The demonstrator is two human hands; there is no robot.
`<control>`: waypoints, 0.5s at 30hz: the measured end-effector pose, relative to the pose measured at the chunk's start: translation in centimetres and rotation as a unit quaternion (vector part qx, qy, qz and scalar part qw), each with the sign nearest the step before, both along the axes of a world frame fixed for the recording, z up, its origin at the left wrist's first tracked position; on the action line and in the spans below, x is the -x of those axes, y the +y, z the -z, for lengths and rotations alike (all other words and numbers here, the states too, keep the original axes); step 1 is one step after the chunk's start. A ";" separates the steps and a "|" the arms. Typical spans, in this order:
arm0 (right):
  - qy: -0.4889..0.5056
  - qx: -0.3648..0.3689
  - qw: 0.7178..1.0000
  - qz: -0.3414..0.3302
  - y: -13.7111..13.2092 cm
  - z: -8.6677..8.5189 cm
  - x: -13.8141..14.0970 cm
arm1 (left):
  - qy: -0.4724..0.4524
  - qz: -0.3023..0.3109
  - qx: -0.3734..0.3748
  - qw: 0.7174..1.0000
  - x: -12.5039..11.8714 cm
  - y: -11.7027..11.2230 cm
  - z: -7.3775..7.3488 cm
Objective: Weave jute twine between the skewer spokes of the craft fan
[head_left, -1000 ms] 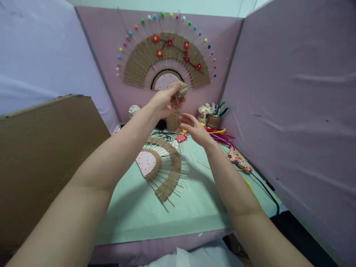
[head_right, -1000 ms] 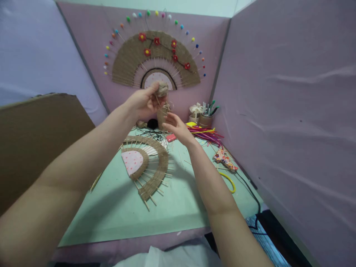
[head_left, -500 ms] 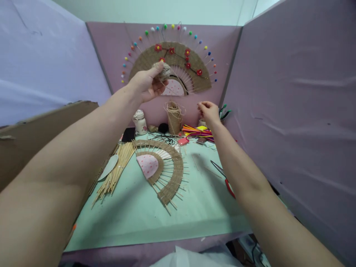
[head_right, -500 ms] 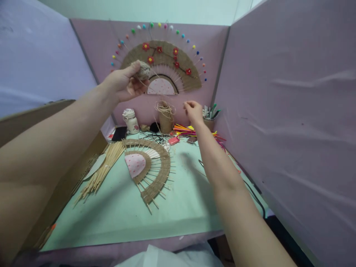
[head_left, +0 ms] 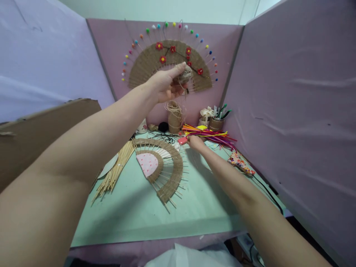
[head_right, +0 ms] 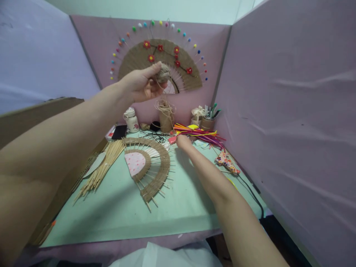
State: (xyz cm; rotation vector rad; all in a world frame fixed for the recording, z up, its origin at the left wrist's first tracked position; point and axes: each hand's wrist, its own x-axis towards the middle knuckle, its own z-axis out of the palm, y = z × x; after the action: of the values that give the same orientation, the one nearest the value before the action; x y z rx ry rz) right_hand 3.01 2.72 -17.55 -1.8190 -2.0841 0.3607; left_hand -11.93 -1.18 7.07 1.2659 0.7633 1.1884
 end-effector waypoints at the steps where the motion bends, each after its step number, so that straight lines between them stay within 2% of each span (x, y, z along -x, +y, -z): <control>1: -0.007 -0.006 1.000 0.027 0.5 -0.1 -1.1 | 0.004 0.002 0.009 1.000 -0.2 0.0 0.5; 4: -0.017 -0.032 0.996 0.087 1.9 -1.3 -4.2 | 0.017 0.003 0.021 1.000 -0.5 0.3 1.5; 7: -0.020 -0.053 0.994 0.098 2.7 -3.1 -6.1 | 0.022 -0.012 0.007 1.000 -0.3 0.4 0.9; 11: -0.027 -0.028 0.997 0.064 2.8 -4.5 -6.8 | 0.006 0.010 -0.059 0.998 1.0 0.4 -2.7; 15: -0.043 0.032 0.998 0.018 1.6 -4.5 -6.9 | 0.013 0.007 -0.129 0.992 2.5 -0.4 -6.9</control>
State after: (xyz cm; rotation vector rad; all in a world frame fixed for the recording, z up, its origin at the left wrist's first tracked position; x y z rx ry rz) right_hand 9.90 4.36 -13.03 -1.9382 -2.1174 0.3503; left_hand -14.42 -1.54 13.93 1.4974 0.6331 1.2923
